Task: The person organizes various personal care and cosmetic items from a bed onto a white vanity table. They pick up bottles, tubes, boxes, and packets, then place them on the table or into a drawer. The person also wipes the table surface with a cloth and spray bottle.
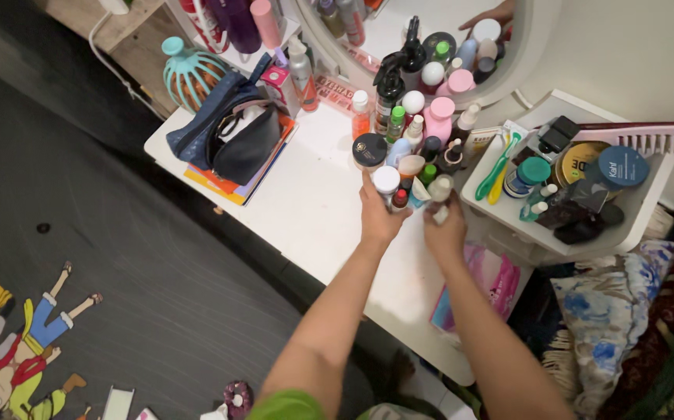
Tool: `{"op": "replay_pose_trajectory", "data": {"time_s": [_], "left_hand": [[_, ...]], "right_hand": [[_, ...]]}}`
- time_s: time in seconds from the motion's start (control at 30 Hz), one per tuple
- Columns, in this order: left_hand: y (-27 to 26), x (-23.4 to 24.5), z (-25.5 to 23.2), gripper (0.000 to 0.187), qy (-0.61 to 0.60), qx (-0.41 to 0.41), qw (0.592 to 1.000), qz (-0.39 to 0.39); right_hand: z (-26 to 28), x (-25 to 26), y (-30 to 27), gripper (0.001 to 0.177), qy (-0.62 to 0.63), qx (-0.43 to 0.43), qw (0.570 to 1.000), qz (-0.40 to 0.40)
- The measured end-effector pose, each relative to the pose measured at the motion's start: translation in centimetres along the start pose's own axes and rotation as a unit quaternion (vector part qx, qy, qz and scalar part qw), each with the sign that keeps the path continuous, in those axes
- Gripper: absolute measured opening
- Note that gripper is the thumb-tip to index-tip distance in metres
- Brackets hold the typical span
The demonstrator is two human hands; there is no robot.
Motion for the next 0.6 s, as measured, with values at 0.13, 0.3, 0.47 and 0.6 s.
{"op": "replay_pose_trajectory", "data": {"time_s": [0.13, 0.3, 0.47, 0.6], "left_hand": [[-1.9, 1.2, 1.2, 0.128, -0.029, 0.041, 0.999, -0.018], [-7.5, 4.7, 2.2, 0.106, -0.029, 0.034, 0.998, -0.049], [-15.9, 11.2, 0.8, 0.085, 0.004, -0.047, 0.996, -0.07], [-22.3, 18.3, 2.1, 0.07, 0.042, 0.037, 0.991, -0.118]], "right_hand": [[1.7, 2.5, -3.7, 0.05, 0.035, 0.011, 0.998, -0.048], [6.0, 3.6, -9.0, 0.029, 0.116, -0.04, 0.992, 0.023], [13.5, 2.9, -13.6, 0.016, 0.093, 0.107, 0.987, 0.079], [15.5, -2.3, -19.7, 0.019, 0.029, 0.045, 0.964, 0.26]]}}
Point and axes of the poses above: each hand's wrist, its own y-axis towards the middle knuckle, its own x-axis out of the back of the hand, z = x × y, the point moved 7 cm from there along y, towards the middle knuckle, and after that the axes turned 8 degrees about -y, right-handed, at the moved point
